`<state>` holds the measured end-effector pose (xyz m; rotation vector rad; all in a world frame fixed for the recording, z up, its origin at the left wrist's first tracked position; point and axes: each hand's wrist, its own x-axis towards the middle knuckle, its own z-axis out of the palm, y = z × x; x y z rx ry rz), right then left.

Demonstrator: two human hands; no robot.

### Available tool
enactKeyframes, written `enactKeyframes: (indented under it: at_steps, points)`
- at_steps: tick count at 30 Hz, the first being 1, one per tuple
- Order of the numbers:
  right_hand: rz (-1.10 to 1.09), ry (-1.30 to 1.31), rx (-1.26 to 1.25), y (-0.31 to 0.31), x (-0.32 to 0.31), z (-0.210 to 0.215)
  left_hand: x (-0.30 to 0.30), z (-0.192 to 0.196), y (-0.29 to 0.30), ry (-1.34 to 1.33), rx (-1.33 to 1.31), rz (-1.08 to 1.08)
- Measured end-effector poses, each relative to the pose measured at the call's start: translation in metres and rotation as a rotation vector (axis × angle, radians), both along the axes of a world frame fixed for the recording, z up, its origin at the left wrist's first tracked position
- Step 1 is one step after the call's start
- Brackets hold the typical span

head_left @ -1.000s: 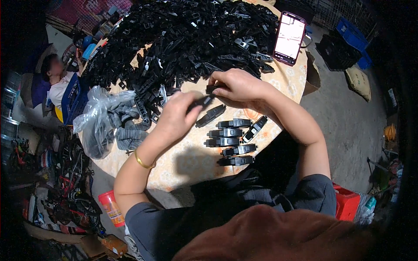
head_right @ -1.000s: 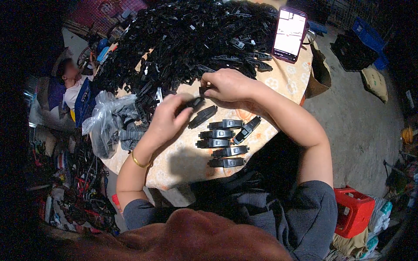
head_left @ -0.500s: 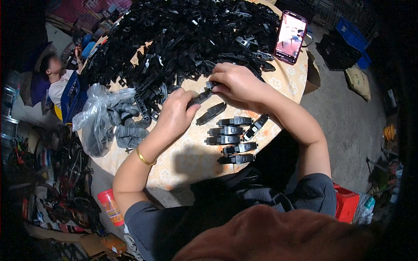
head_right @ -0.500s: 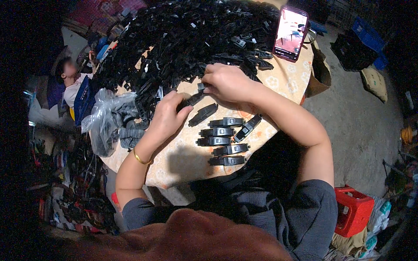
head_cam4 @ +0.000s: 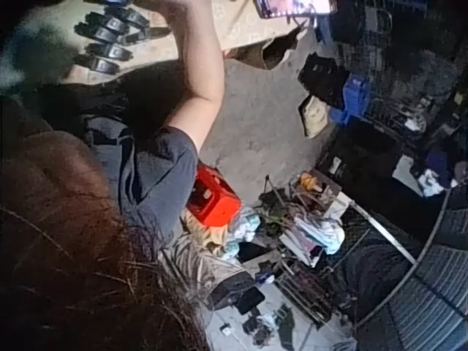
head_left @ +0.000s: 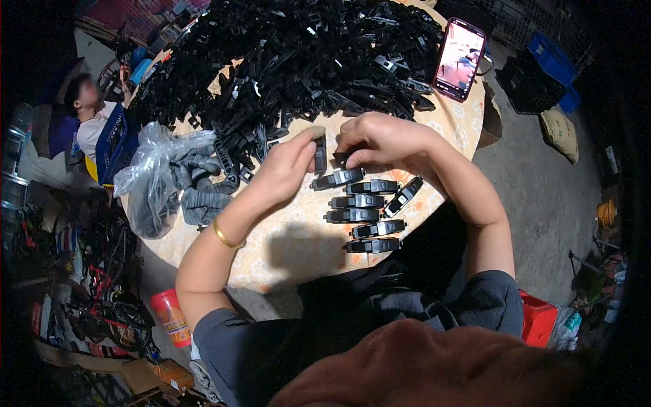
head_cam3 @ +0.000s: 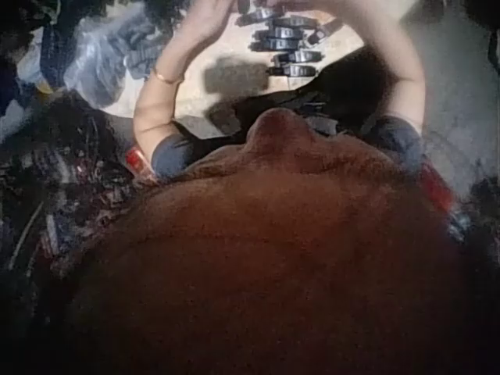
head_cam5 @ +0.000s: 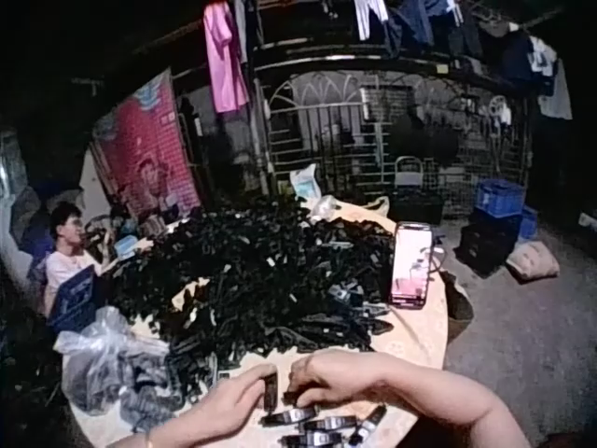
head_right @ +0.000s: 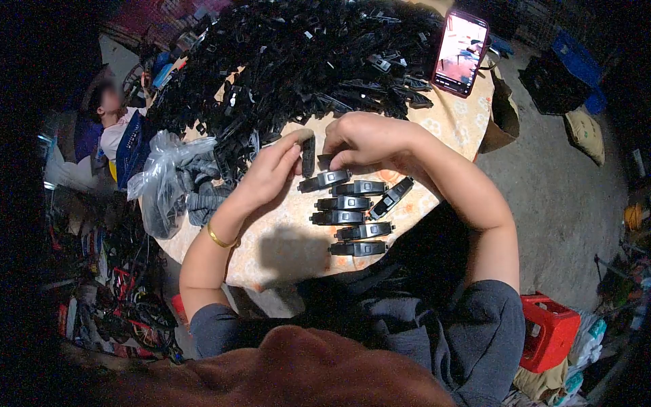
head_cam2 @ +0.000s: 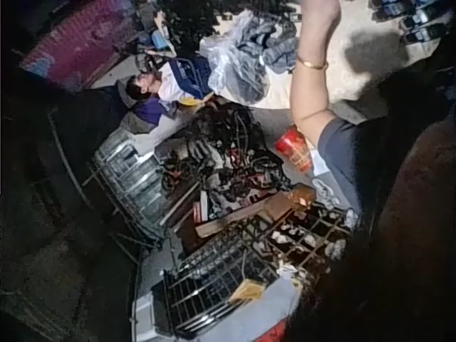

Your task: The person assembles plastic components by picking pieces from a pile, snapping them together by hand, and arranging the completed pieces into stacks on the table.

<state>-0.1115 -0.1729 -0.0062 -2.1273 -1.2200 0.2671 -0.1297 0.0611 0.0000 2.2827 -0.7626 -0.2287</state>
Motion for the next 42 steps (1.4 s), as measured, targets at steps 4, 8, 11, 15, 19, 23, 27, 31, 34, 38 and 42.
enactKeyframes:
  at_steps: [4, 8, 11, 15, 19, 23, 27, 31, 34, 38, 42]
  points:
    - [-0.203, -0.112, -0.035, 0.000, -0.001, 0.002, 0.004, -0.004, 0.004, -0.054, -0.050, -0.049]
    - [-0.268, -0.121, 0.009, -0.003, -0.001, 0.003, 0.001, 0.005, 0.000, -0.091, 0.015, -0.051]
    - [-0.249, -0.112, 0.029, -0.002, -0.002, 0.004, 0.001, 0.004, 0.000, -0.111, 0.035, -0.063]
    - [-0.267, -0.123, 0.016, 0.000, -0.004, 0.008, 0.005, -0.005, 0.002, -0.357, 0.038, -0.133]
    - [-0.285, -0.144, 0.059, -0.002, -0.004, 0.006, 0.010, -0.006, 0.000, -0.503, -0.013, -0.186]
    - [-0.244, -0.125, 0.058, 0.000, -0.005, 0.007, 0.002, -0.012, -0.001, -0.462, 0.064, -0.061]
    - [-0.254, -0.261, -0.063, -0.002, -0.008, 0.009, -0.002, -0.013, -0.001, -0.413, 0.027, -0.003]
    - [-0.248, -0.295, -0.118, -0.003, -0.009, 0.013, 0.002, -0.015, 0.000, -0.374, -0.012, 0.036]
    - [-0.230, -0.306, -0.123, -0.002, -0.008, 0.011, 0.002, -0.010, -0.004, -0.285, 0.032, 0.076]
    - [-0.169, -0.279, -0.057, 0.007, -0.007, 0.008, 0.001, -0.013, -0.007, -0.275, -0.028, 0.053]
    - [-0.178, -0.270, -0.034, 0.011, -0.008, 0.001, -0.003, -0.011, -0.008, -0.199, -0.004, 0.071]
